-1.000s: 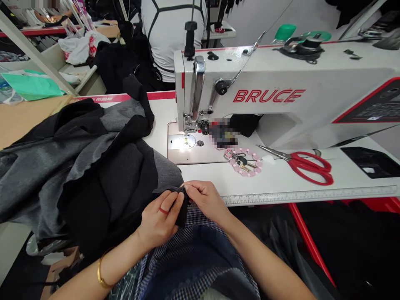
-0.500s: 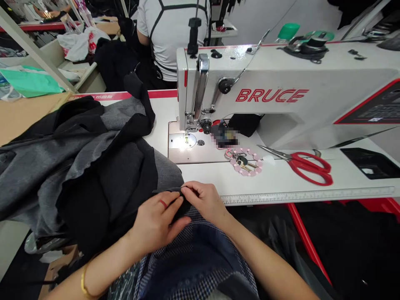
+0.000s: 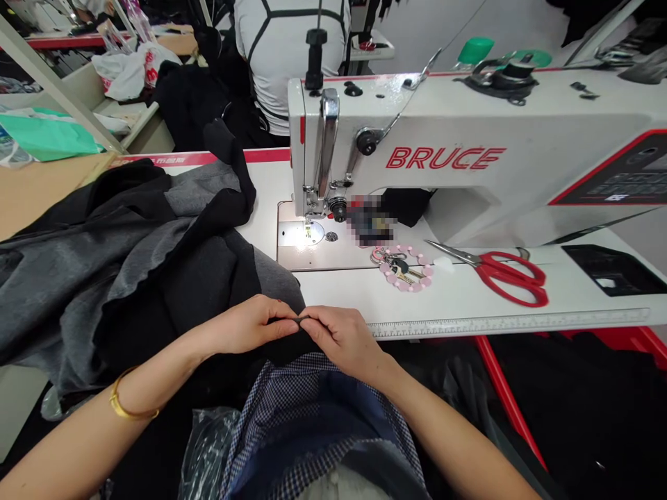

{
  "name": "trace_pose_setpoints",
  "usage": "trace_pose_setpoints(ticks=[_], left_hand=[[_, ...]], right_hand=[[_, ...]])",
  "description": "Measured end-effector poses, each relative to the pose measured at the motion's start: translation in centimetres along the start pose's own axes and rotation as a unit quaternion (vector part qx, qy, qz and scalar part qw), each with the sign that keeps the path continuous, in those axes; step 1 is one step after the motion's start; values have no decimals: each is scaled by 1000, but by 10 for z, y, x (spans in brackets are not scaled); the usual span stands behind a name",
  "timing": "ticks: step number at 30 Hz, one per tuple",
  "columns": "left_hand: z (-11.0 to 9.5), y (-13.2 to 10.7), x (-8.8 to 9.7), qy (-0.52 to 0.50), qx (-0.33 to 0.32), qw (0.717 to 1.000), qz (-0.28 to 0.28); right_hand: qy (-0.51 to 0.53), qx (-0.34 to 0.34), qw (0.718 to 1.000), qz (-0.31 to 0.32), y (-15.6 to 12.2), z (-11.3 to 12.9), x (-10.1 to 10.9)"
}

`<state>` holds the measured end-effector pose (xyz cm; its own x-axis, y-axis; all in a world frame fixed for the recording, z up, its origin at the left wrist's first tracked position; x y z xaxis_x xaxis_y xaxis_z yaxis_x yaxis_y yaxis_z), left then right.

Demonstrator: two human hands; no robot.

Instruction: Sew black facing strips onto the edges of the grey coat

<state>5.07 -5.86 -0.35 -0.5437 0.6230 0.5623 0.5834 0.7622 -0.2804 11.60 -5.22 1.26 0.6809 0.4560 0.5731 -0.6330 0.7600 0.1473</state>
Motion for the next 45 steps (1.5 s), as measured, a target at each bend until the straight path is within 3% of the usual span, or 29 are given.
trace_pose_setpoints(ticks=[3, 6, 9, 14, 17, 21, 25, 33, 35, 39, 43, 45], left_hand=[[-12, -7, 3, 106, -29, 992, -64], [-30, -16, 5, 222, -58, 964, -137], [-41, -22, 3, 271, -78, 944, -174], [-34, -21, 3, 199, -69, 966, -147], [-35, -23, 6, 177, -82, 967, -163], [-42, -27, 5, 211, -111, 951, -198], [-48, -27, -1, 263, -110, 939, -192], [-63, -30, -26, 443, -157, 865, -175], [-63, -31, -21, 408, -155, 884, -169], [-48, -19, 8, 190, -92, 973, -93], [-41, 10, 39, 115, -61, 990, -54], [-44, 28, 32, 106, -91, 990, 20]], right_hand=[[14, -26, 1000, 0, -1, -3, 2], [28, -57, 998, 17, -2, -5, 2], [29, -73, 997, 28, -5, -4, 2], [22, -63, 998, 15, -9, -1, 2], [43, -74, 996, 2, -11, -2, 2], [113, -128, 985, -8, -17, -12, -2], [137, -153, 978, -20, -22, -20, -6], [77, -93, 993, -13, -24, -7, 0], [71, -76, 994, -16, -29, -5, -2], [62, 27, 997, -33, -38, 13, -4], [-24, 181, 982, -58, -45, 45, 0], [-80, 230, 968, -57, -45, 54, 1]])
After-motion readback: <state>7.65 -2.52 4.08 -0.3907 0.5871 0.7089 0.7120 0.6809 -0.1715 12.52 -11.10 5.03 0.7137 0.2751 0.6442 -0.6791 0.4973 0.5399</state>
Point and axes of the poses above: each hand's wrist, its own y-axis towards the middle knuckle, its own x-axis out of the back of the hand, z = x × y, the point moved 10 cm from there along y, towards the middle knuckle, and after that the axes turned 2 degrees about -z, right-handed, at the moved point
